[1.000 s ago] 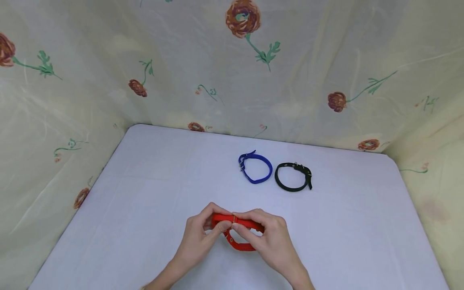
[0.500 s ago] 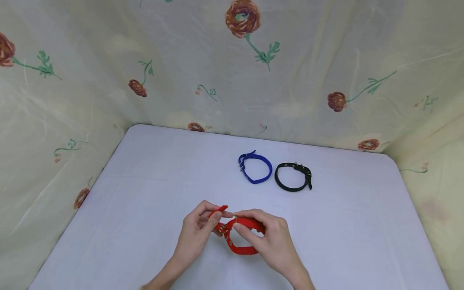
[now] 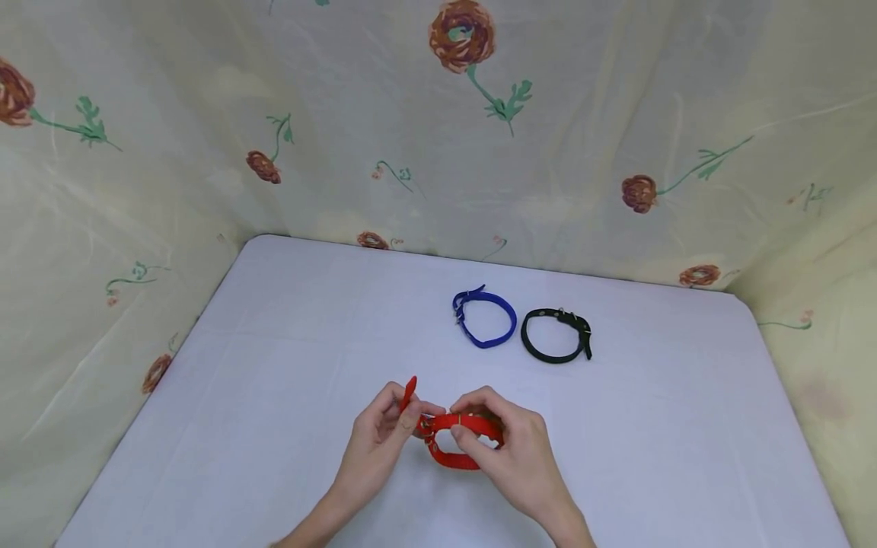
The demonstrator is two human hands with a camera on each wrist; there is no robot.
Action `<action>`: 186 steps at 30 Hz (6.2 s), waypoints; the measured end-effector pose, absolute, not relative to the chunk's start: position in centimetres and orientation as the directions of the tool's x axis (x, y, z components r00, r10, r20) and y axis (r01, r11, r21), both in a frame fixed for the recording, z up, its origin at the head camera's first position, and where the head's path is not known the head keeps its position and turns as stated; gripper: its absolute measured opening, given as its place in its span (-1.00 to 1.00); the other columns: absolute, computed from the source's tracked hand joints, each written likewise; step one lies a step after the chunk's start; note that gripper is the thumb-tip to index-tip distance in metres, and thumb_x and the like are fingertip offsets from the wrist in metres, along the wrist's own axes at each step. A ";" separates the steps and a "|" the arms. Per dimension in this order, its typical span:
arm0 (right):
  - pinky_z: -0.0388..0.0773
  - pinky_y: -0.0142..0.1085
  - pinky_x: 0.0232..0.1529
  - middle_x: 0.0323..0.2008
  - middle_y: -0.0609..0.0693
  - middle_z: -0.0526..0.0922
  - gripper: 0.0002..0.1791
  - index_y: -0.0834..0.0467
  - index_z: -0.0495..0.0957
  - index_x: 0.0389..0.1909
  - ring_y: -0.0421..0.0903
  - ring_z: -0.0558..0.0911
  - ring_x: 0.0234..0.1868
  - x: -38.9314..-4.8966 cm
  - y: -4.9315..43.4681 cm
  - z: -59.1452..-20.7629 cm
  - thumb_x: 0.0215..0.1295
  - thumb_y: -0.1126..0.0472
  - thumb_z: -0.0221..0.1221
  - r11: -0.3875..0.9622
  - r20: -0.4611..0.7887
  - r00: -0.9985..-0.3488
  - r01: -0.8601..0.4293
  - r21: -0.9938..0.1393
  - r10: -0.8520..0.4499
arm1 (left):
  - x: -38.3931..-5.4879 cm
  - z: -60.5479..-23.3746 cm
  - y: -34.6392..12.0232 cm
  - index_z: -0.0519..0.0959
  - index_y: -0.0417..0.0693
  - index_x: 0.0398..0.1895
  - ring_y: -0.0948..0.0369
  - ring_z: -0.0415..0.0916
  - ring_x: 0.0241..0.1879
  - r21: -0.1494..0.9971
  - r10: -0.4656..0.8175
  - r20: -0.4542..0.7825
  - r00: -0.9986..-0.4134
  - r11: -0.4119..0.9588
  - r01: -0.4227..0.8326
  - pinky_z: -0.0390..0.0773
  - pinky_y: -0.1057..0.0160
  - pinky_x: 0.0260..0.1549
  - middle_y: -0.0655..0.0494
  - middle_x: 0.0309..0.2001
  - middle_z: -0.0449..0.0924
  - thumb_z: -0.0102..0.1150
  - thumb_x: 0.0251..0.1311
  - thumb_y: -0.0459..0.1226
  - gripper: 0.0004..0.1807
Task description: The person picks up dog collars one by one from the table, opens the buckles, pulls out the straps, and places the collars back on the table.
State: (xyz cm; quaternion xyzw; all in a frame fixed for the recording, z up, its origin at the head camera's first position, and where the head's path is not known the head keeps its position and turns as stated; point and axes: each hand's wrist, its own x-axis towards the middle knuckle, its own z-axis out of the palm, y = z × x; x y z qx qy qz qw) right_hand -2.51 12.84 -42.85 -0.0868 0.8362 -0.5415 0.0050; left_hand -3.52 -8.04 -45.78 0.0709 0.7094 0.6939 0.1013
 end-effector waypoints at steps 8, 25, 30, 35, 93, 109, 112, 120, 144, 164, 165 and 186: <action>0.73 -0.41 0.06 -0.07 -0.05 0.79 -0.83 0.01 0.67 -0.01 -0.17 0.76 0.01 -2.7 13.1 -42.7 0.46 0.23 0.37 0.270 -0.001 -0.987 -0.043 -0.962 -0.159 | -3.3 -45.9 -8.0 0.48 -0.06 0.19 0.23 0.76 0.03 0.995 0.285 -0.071 -0.956 0.093 -0.046 0.64 0.28 0.18 -0.07 0.07 0.82 0.22 0.57 -0.17 -0.71; 0.71 -0.41 0.08 -0.03 -0.05 0.78 -0.82 -0.02 0.66 0.03 -0.10 0.72 -0.01 -2.8 13.2 -42.3 0.49 0.12 0.37 0.284 -0.057 -0.986 0.010 -0.959 -0.157 | -3.6 -46.0 -8.4 0.53 -0.10 0.21 0.28 0.77 -0.35 0.997 0.277 -0.075 -0.958 0.050 -0.064 0.78 0.33 -0.09 -0.25 0.03 0.80 0.28 0.51 -0.21 -0.67; 0.67 -0.30 0.11 -0.02 -0.20 0.79 -0.84 -0.15 0.69 -0.02 -0.15 0.70 0.06 -2.8 13.0 -42.6 0.46 0.10 0.39 0.424 0.040 -0.988 -0.100 -0.900 -0.148 | -3.7 -46.0 -8.3 0.63 -0.05 0.12 0.10 0.70 -0.47 0.992 0.219 -0.003 -0.976 0.121 0.024 0.75 0.34 -0.32 -0.21 -0.10 0.82 0.39 0.42 -0.25 -0.72; 0.59 -0.27 0.02 -0.15 -0.27 0.73 -0.82 -0.16 0.73 -0.02 -0.12 0.64 -0.04 -2.8 12.6 -42.8 0.41 0.06 0.43 0.487 0.082 -0.990 -0.128 -0.864 -0.114 | -3.7 -45.9 -8.2 0.69 0.03 0.07 0.00 0.75 -0.42 0.974 0.210 0.068 -0.975 0.197 0.111 0.79 0.24 -0.35 0.01 -0.13 0.87 0.47 0.35 -0.22 -0.73; 0.25 -0.44 -0.43 -0.67 -0.18 0.40 -0.45 0.05 0.61 -0.53 -0.25 0.37 -0.53 -2.7 12.0 -42.4 0.69 -0.13 0.05 0.521 -0.141 -0.977 0.036 -0.853 -0.162 | -2.7 -45.9 -6.9 0.64 0.05 -0.02 0.28 0.86 -0.19 0.852 0.303 0.245 -0.921 0.386 0.354 0.74 0.42 -0.12 0.17 -0.19 0.89 0.50 0.35 -0.19 -0.76; 0.50 -0.40 -0.33 -0.37 -0.11 0.79 -0.70 0.02 0.66 -0.15 -0.26 0.62 -0.28 -2.8 11.9 -42.7 0.62 -0.11 0.17 0.455 -0.154 -0.980 0.079 -0.887 -0.130 | -3.2 -46.4 -6.9 0.63 0.11 0.05 0.14 0.85 -0.30 0.951 0.278 0.070 -0.958 0.272 0.148 0.76 0.35 -0.20 0.05 -0.15 0.90 0.32 0.51 -0.11 -0.82; 0.46 -0.40 -0.36 -0.36 -0.08 0.75 -0.74 0.00 0.64 -0.15 -0.25 0.59 -0.31 -2.9 11.8 -42.8 0.63 -0.09 0.17 0.458 -0.123 -0.984 0.050 -0.887 -0.131 | -3.3 -46.4 -7.0 0.62 0.06 0.05 0.03 0.83 -0.33 0.974 0.289 0.038 -0.957 0.202 0.100 0.79 0.25 -0.28 -0.07 -0.17 0.89 0.29 0.53 -0.13 -0.82; 0.45 -0.41 -0.31 -0.35 -0.15 0.68 -0.93 -0.07 0.60 -0.09 -0.26 0.57 -0.32 -2.9 11.8 -43.2 0.61 0.05 0.21 0.499 -0.089 -0.988 0.015 -0.866 -0.124 | -3.5 -46.3 -7.0 0.57 0.00 0.13 0.14 0.86 -0.21 0.990 0.327 -0.134 -0.936 0.081 -0.114 0.77 0.30 -0.21 -0.17 -0.05 0.87 0.22 0.58 -0.12 -0.76; 0.51 -0.44 -0.35 -0.42 -0.21 0.64 -0.95 -0.04 0.73 -0.14 -0.27 0.58 -0.35 -3.1 11.9 -43.5 0.51 0.17 0.31 0.507 -0.116 -0.985 0.034 -0.862 -0.131 | -4.0 -46.3 -7.2 0.56 -0.05 0.14 0.15 0.86 -0.12 0.930 0.329 -0.333 -0.884 -0.038 -0.365 0.74 0.27 -0.13 -0.02 -0.04 0.88 0.32 0.49 -0.07 -0.65; 0.46 -0.43 -0.38 -0.47 -0.17 0.51 -0.79 -0.13 0.64 -0.25 -0.26 0.50 -0.41 -2.9 12.2 -43.6 0.47 0.30 0.26 0.496 -0.036 -0.993 -0.026 -0.868 -0.115 | -3.8 -46.0 -7.0 0.53 -0.03 0.17 0.14 0.86 -0.15 0.936 0.323 -0.333 -0.886 -0.001 -0.352 0.74 0.25 -0.14 -0.20 -0.03 0.85 0.28 0.51 -0.02 -0.62; 0.46 -0.43 -0.37 -0.46 -0.17 0.50 -0.78 -0.15 0.64 -0.25 -0.25 0.50 -0.40 -2.9 12.2 -43.6 0.48 0.29 0.27 0.501 -0.033 -0.994 -0.025 -0.865 -0.107 | -3.8 -46.0 -7.0 0.53 -0.04 0.18 0.14 0.86 -0.16 0.935 0.321 -0.334 -0.886 -0.004 -0.354 0.74 0.25 -0.14 -0.22 -0.02 0.85 0.28 0.52 -0.02 -0.62; 0.60 -0.43 -0.22 -0.13 -0.16 0.74 -0.81 -0.14 0.63 0.04 -0.18 0.62 -0.26 -2.7 12.1 -44.1 0.50 0.07 0.36 0.430 -0.040 -0.974 -0.062 -0.901 -0.224 | -3.7 -45.8 -7.0 0.50 -0.04 0.21 0.22 0.46 -0.42 0.931 0.284 -0.332 -0.899 -0.052 -0.361 0.50 0.35 -0.33 0.03 -0.10 0.58 0.24 0.55 -0.04 -0.63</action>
